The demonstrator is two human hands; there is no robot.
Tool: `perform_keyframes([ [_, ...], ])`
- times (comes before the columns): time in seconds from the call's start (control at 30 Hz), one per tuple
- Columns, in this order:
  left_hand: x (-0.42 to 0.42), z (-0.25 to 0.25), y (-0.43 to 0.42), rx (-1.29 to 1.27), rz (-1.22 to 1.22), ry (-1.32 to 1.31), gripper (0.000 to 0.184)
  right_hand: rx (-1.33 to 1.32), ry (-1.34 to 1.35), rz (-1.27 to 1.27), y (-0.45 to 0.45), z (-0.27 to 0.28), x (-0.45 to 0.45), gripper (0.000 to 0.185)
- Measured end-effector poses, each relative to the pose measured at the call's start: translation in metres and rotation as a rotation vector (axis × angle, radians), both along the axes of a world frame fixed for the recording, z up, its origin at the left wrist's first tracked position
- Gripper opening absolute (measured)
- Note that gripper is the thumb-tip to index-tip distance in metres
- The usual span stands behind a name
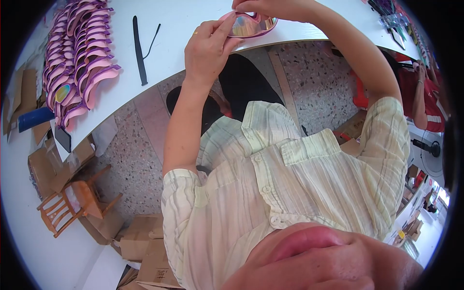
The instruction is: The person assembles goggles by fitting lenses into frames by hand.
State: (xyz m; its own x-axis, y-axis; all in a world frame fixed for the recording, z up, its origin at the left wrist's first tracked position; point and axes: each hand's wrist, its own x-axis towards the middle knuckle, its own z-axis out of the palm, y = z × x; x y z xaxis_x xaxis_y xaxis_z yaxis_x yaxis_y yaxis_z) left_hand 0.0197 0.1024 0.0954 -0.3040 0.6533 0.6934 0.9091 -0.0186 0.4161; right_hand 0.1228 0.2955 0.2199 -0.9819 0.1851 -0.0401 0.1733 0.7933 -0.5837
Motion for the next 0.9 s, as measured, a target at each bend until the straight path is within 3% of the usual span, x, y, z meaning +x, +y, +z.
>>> perform_keyframes([
  [0.2, -0.004, -0.006, 0.005, 0.082, -0.026, 0.097, 0.053, -0.098, -0.302, 0.057, 0.008, 0.009, -0.017, 0.027],
  [0.3, -0.003, -0.005, 0.002, 0.068, -0.019, 0.102, 0.055, 0.016, -0.35, 0.111, 0.006, 0.009, -0.021, 0.024],
  [0.43, -0.004, -0.007, 0.001, 0.05, -0.003, 0.1, 0.059, 0.31, -0.093, 0.118, -0.012, -0.003, -0.008, 0.019],
  [0.53, -0.004, -0.006, 0.002, 0.023, -0.003, 0.076, 0.059, 0.301, 0.154, 0.152, -0.005, -0.018, 0.001, 0.02],
  [0.63, -0.005, -0.004, 0.002, 0.004, -0.005, 0.045, 0.06, 0.061, 0.209, -0.145, -0.017, -0.013, 0.018, 0.02],
  [0.73, -0.005, -0.004, 0.003, 0.003, -0.001, 0.06, 0.06, -0.002, 0.275, -0.201, -0.026, -0.022, 0.032, 0.021],
  [0.9, -0.005, -0.005, 0.003, -0.015, 0.013, 0.083, 0.059, 0.175, 0.37, -0.081, -0.022, -0.041, 0.023, 0.028],
])
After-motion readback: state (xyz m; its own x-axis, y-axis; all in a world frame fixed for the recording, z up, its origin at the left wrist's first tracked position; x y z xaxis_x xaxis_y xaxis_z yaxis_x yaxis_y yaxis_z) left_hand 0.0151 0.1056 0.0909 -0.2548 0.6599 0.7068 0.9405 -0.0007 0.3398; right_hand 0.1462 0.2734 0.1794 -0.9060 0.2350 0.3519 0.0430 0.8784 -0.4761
